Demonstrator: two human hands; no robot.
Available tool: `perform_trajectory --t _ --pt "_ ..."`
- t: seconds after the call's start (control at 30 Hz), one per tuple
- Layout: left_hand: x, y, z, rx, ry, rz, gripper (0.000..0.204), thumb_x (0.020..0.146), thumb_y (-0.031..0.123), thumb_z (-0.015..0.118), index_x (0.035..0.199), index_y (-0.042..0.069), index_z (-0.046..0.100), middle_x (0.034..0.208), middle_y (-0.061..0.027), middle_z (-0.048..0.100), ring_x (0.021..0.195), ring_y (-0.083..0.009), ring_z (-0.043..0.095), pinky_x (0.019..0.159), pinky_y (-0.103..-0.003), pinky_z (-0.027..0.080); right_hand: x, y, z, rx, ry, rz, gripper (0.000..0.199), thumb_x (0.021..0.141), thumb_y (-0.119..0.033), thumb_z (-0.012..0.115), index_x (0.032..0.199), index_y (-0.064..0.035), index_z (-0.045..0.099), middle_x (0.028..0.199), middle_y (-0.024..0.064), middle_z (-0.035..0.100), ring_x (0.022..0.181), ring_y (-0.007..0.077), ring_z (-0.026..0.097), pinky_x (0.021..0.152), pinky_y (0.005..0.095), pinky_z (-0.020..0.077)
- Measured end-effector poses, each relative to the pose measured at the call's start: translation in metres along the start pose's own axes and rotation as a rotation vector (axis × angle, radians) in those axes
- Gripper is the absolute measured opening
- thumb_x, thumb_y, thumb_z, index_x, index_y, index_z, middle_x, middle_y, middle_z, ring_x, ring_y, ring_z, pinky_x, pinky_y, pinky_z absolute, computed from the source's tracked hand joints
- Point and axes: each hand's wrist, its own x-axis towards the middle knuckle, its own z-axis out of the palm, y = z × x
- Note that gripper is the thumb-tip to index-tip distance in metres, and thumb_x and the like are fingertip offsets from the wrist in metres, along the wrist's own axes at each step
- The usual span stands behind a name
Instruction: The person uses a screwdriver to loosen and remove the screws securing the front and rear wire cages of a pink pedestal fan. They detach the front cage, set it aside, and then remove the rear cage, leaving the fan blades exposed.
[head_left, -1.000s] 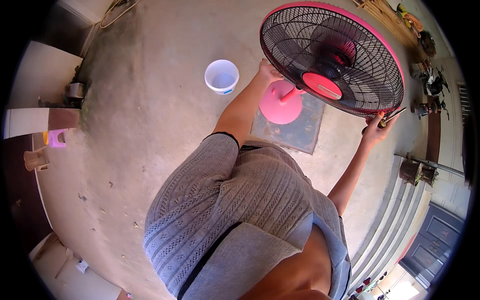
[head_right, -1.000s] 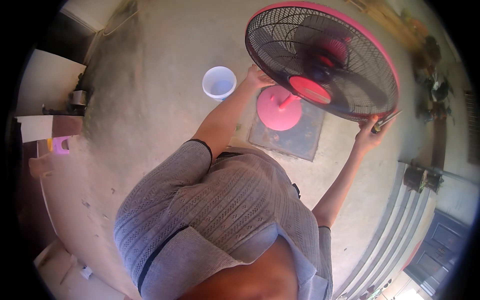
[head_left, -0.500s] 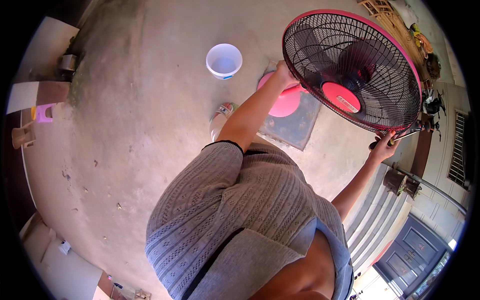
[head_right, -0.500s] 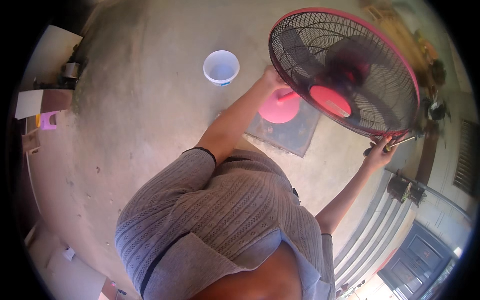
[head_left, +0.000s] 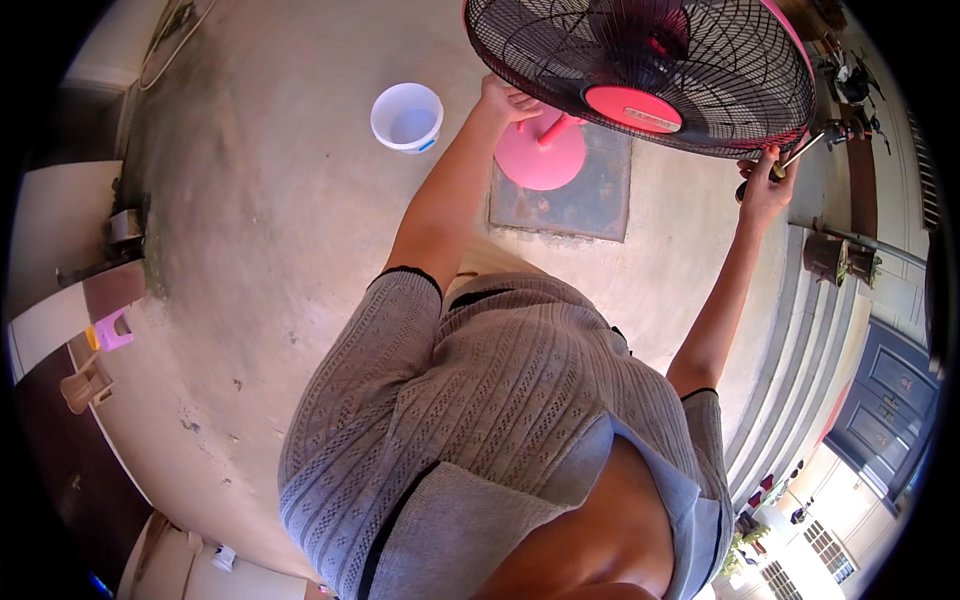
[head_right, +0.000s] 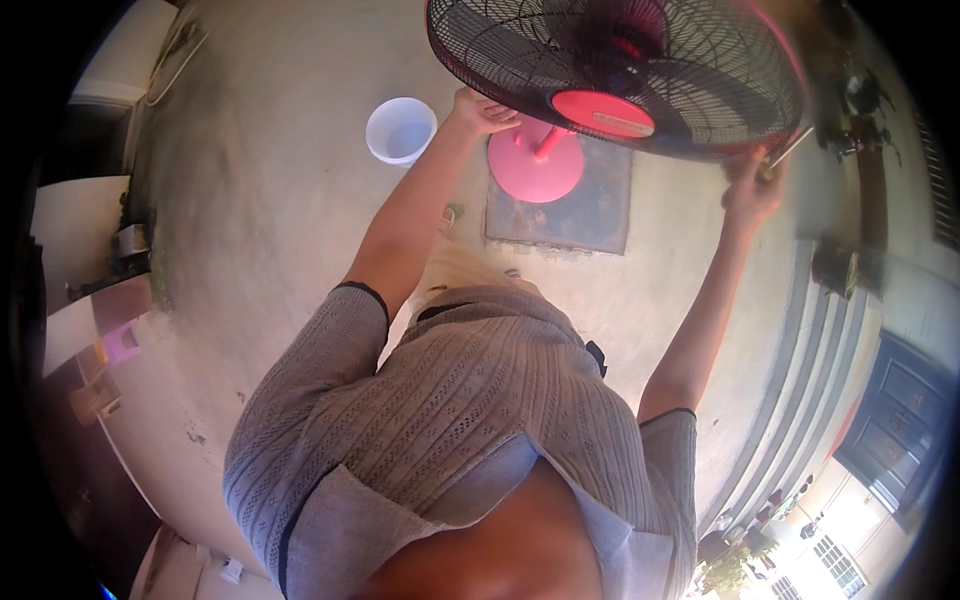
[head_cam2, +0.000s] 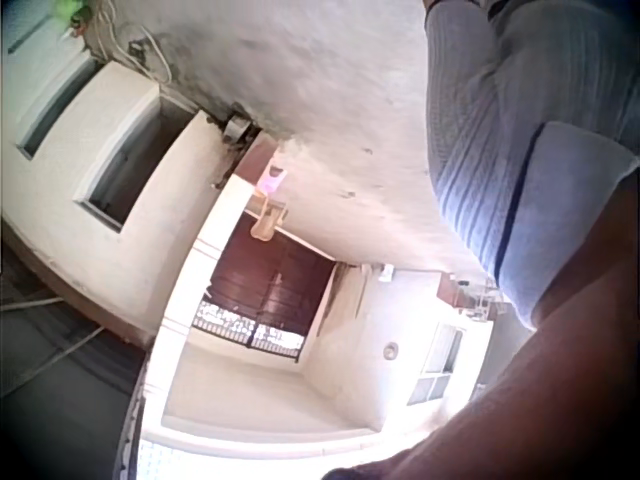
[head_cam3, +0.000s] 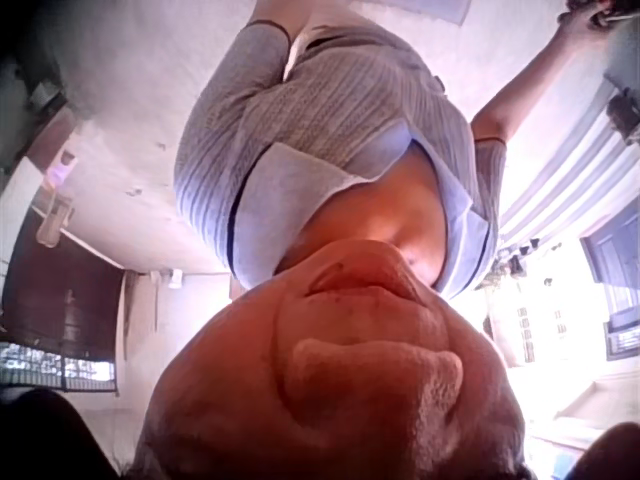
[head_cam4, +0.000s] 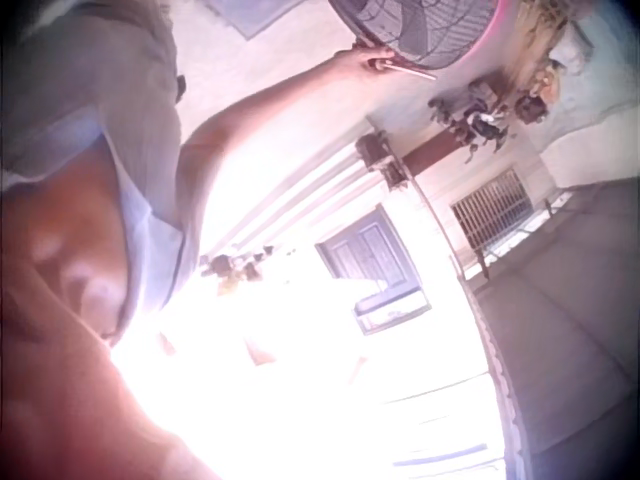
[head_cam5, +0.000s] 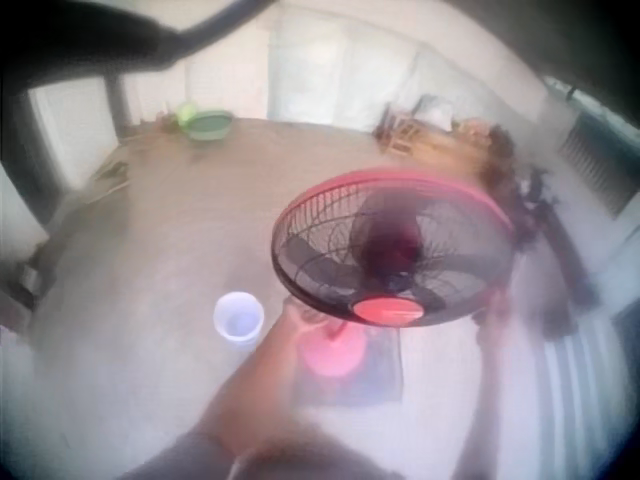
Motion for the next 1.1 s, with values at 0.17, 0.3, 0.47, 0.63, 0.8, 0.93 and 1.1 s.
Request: perform_trajectory --t 0.17,0.3,0.47,0.63,0.8,0.93,1.1 --pt "0.015 0.003 0.000 0.100 -0.119 0.037 0.071 0.094 0.049 0.032 0.138 -0.006 0.036 0.146 -0.0264 0.031 0.137 -0.0416 0.026 0.114 -0.058 0.016 -0.002 -0.018 0.005 0.006 0.009 0.080 0.059 0.092 -0.033 0.063 0.142 -0.0084 0.043 0.077 0.0060 0.065 0.061 0.0119 0.064 0.057 0.0247 0.0504" --pt "0.020 -0.013 0.007 -0.059 -0.338 0.059 0.071 0.093 0.051 0.026 0.138 -0.003 0.039 0.145 -0.0251 0.035 0.137 -0.0391 0.029 0.112 -0.058 0.020 0.002 -0.005 0.005 0.032 0.054 0.065 0.056 0.089 -0.040 0.067 0.134 -0.0087 0.051 0.064 0.0024 0.062 0.055 0.0119 0.064 0.052 0.0237 0.0520" --pt "0.029 -0.002 0.004 -0.077 -0.120 -0.026 0.074 0.093 0.055 0.022 0.142 0.000 0.033 0.148 -0.0221 0.030 0.137 -0.0384 0.028 0.109 -0.059 0.024 0.011 0.000 0.008 0.009 0.083 0.020 0.052 0.088 -0.037 0.069 0.128 -0.0065 0.057 0.074 0.0028 0.065 0.055 0.0114 0.064 0.051 0.0242 0.0526" --pt "0.023 -0.005 0.003 -0.150 -0.099 -0.073 0.073 0.094 0.055 0.027 0.141 -0.002 0.028 0.146 -0.0211 0.029 0.135 -0.0388 0.031 0.107 -0.061 0.028 0.004 -0.003 0.008 -0.023 0.080 -0.008 0.058 0.089 -0.037 0.068 0.136 -0.0090 0.050 0.066 0.0017 0.063 0.054 0.0089 0.063 0.049 0.0236 0.0499" --pt "0.042 -0.011 -0.007 -0.191 0.088 -0.040 0.070 0.096 0.055 0.029 0.133 -0.005 0.030 0.140 -0.0197 0.034 0.127 -0.0383 0.040 0.101 -0.059 0.037 -0.001 -0.002 0.005 -0.025 0.096 -0.051 0.060 0.091 -0.035 0.066 0.141 -0.0109 0.046 0.064 0.0008 0.064 0.055 0.0073 0.063 0.050 0.0222 0.0480" --pt "0.048 0.000 -0.016 -0.137 0.100 0.035 0.069 0.097 0.052 0.031 0.135 -0.006 0.027 0.141 -0.0233 0.031 0.128 -0.0409 0.037 0.102 -0.058 0.035 -0.002 0.000 0.005 0.038 0.104 -0.141 0.058 0.091 -0.031 0.066 0.141 -0.0105 0.045 0.063 -0.0001 0.064 0.057 0.0064 0.063 0.053 0.0213 0.0476" --pt "-0.012 0.003 -0.003 0.088 0.267 0.381 0.067 0.099 0.045 0.034 0.141 -0.004 0.020 0.146 -0.0286 0.023 0.132 -0.0433 0.031 0.104 -0.055 0.034 -0.018 0.026 0.007 0.044 0.159 -0.095 0.057 0.087 -0.021 0.072 0.137 -0.0060 0.050 0.084 0.0088 0.068 0.064 0.0105 0.062 0.062 0.0265 0.0507"
